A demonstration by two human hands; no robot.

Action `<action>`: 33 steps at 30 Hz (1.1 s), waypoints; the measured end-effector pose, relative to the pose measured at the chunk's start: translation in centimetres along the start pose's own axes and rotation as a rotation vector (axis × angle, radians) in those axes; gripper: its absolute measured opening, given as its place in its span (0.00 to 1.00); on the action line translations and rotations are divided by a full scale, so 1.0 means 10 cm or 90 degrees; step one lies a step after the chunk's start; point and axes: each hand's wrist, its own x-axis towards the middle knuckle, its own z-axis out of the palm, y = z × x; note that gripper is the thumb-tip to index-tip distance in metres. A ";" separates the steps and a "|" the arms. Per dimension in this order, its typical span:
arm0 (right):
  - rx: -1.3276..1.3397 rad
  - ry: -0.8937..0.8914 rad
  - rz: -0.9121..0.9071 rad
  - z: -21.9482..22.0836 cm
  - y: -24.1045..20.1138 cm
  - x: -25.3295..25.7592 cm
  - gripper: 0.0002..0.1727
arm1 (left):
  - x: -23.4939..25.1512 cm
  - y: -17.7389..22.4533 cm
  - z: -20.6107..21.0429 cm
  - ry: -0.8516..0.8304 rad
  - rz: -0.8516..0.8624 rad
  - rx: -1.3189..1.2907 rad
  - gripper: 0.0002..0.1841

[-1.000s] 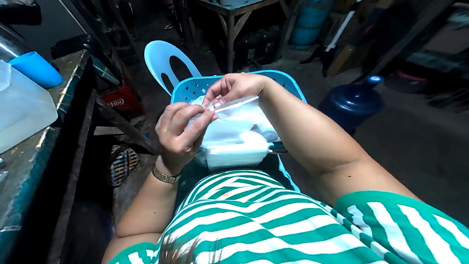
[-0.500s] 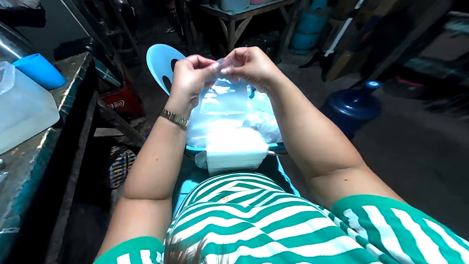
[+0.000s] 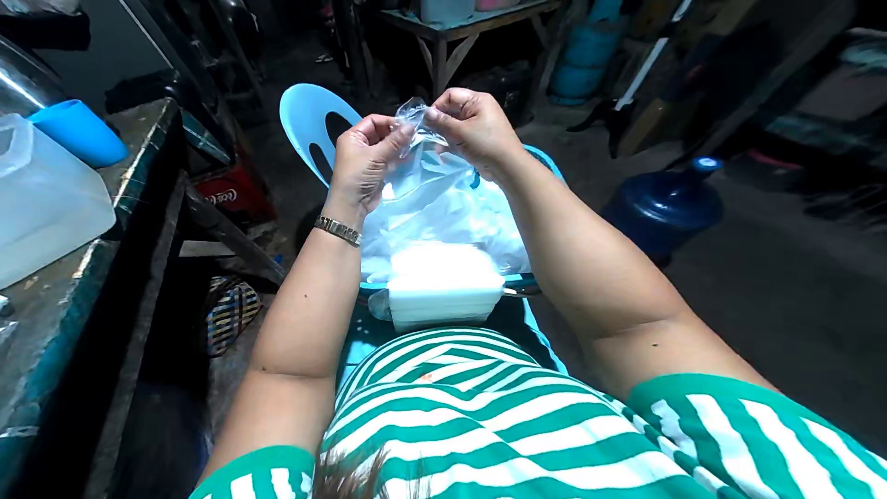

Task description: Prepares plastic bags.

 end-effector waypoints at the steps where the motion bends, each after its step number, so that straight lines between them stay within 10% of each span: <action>1: -0.020 0.006 0.004 0.00 0.02 0.01 0.09 | 0.02 -0.01 -0.02 0.031 0.006 -0.010 0.04; 7: -0.059 0.033 -0.021 0.05 0.04 0.01 0.11 | 0.05 -0.03 -0.07 0.032 -0.017 -0.099 0.05; 15: 0.408 0.095 0.149 0.07 -0.07 -0.02 0.12 | -0.02 -0.01 -0.08 -0.115 -0.066 -0.002 0.05; 18: 0.298 0.004 0.196 0.04 -0.09 -0.07 0.24 | 0.02 -0.01 -0.11 -0.064 -0.079 -0.155 0.08; 21: 0.187 -0.180 0.158 0.02 -0.14 -0.17 0.13 | 0.05 -0.09 -0.13 -0.073 -0.075 -0.286 0.12; 27: 0.424 -0.118 0.124 -0.02 -0.07 -0.13 0.18 | -0.09 0.05 -0.22 -0.310 -0.111 -0.140 0.16; 33: 0.274 -0.234 0.083 -0.05 -0.08 -0.18 0.20 | -0.06 0.00 -0.19 -0.155 -0.063 -0.284 0.19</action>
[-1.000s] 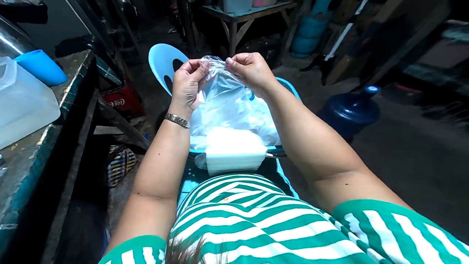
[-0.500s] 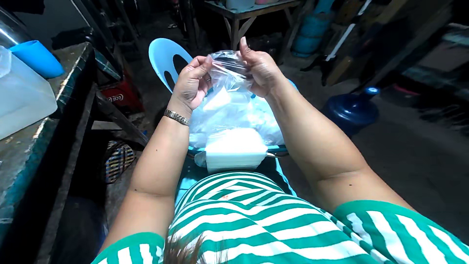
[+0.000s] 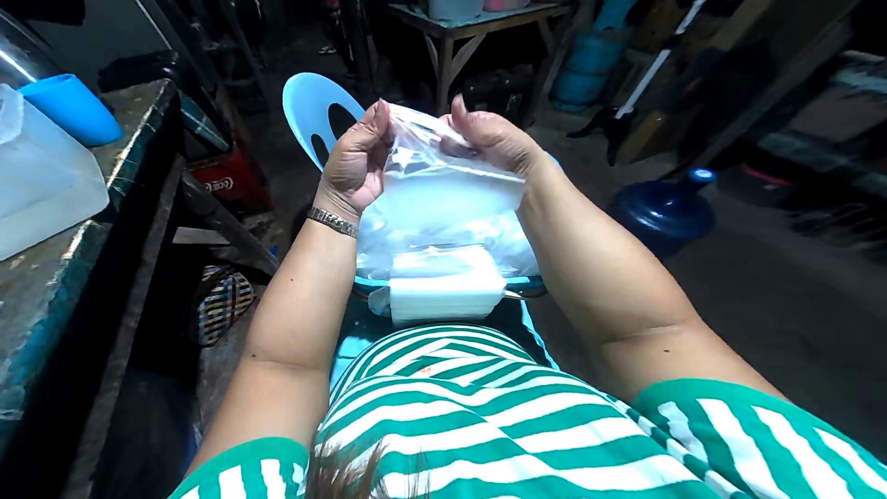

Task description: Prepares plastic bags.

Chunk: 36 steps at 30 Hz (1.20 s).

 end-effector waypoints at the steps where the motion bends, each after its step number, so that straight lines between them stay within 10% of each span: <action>1: 0.013 -0.056 -0.033 -0.02 0.04 -0.01 0.14 | 0.01 -0.01 0.00 -0.007 -0.007 -0.020 0.21; 6: 0.168 -0.058 -0.104 -0.07 0.08 0.02 0.08 | 0.01 -0.03 -0.17 -0.194 -0.052 0.020 0.19; 11: 0.216 0.045 -0.047 -0.03 0.08 0.07 0.16 | 0.02 0.00 -0.21 -0.345 -0.005 0.100 0.47; 19: -0.068 -0.084 0.057 0.04 0.03 0.01 0.07 | 0.11 -0.02 -0.02 0.185 0.018 0.265 0.26; 24: -0.087 0.241 0.080 -0.03 -0.02 0.10 0.05 | 0.16 -0.06 -0.15 0.246 0.054 0.454 0.09; 27: -0.225 0.319 0.055 -0.15 0.06 0.17 0.21 | 0.18 -0.08 -0.18 0.223 0.020 0.554 0.08; 32: -0.686 0.070 0.161 -0.31 0.29 0.15 0.06 | 0.19 -0.17 -0.17 -0.023 -0.196 0.981 0.09; 36: -0.866 -0.244 0.413 -0.23 0.70 0.20 0.14 | 0.22 -0.43 -0.11 -0.289 -0.513 1.169 0.12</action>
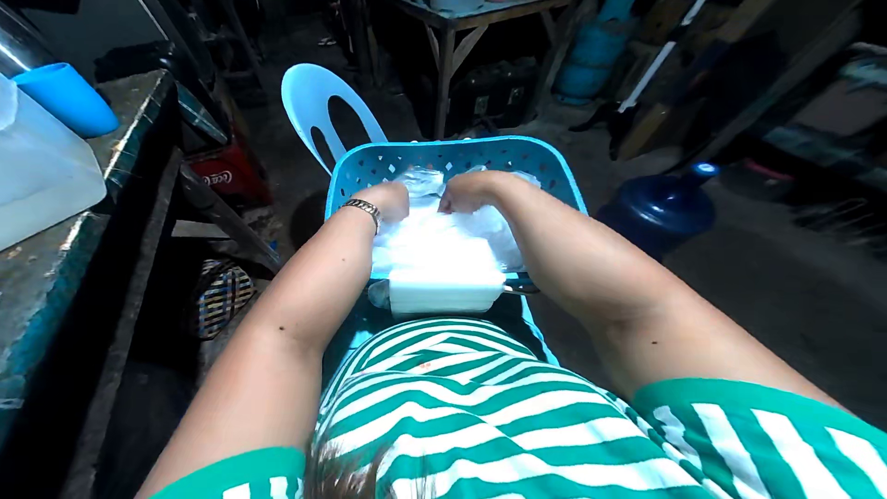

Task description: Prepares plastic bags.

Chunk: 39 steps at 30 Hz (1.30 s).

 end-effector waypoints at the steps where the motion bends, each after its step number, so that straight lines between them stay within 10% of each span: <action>1: -0.030 -0.035 0.008 0.02 -0.04 0.04 0.15 | 0.05 0.03 0.04 -0.059 -0.016 0.044 0.13; 4: -0.080 -0.036 -0.008 -0.04 -0.16 0.06 0.13 | 0.11 0.09 0.05 -0.104 -0.051 0.083 0.12; 10: 0.151 0.337 -0.104 -0.27 -0.11 -0.20 0.09 | 0.10 -0.06 -0.07 0.014 -0.022 -0.073 0.16; 20: 0.077 -0.070 -0.123 -0.21 -0.37 -0.47 0.15 | -0.07 -0.07 -0.17 0.225 0.087 -0.168 0.13; 32: 0.069 0.040 -0.191 -0.19 -0.35 -0.41 0.10 | -0.11 -0.09 -0.15 0.379 0.195 -0.348 0.14; 39: 0.227 0.178 -0.127 -0.40 -0.15 -0.55 0.09 | -0.22 -0.12 -0.14 0.183 0.287 -0.590 0.10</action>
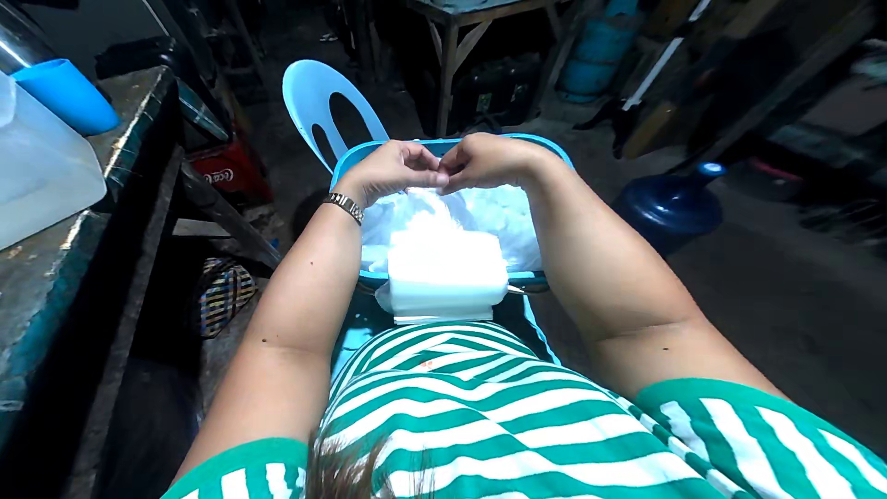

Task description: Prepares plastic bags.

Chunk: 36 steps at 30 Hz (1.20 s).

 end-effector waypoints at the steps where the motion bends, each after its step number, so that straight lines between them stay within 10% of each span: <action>1: 0.033 0.014 0.003 -0.02 0.02 -0.01 0.08 | -0.01 0.01 0.00 -0.009 -0.001 0.004 0.12; 20: 0.032 0.050 -0.043 -0.01 0.06 -0.01 0.09 | -0.01 -0.01 -0.02 -0.029 -0.035 0.049 0.10; 36: 0.204 0.245 -0.028 -0.04 0.08 0.02 0.08 | 0.04 -0.02 0.01 0.245 0.140 -0.214 0.03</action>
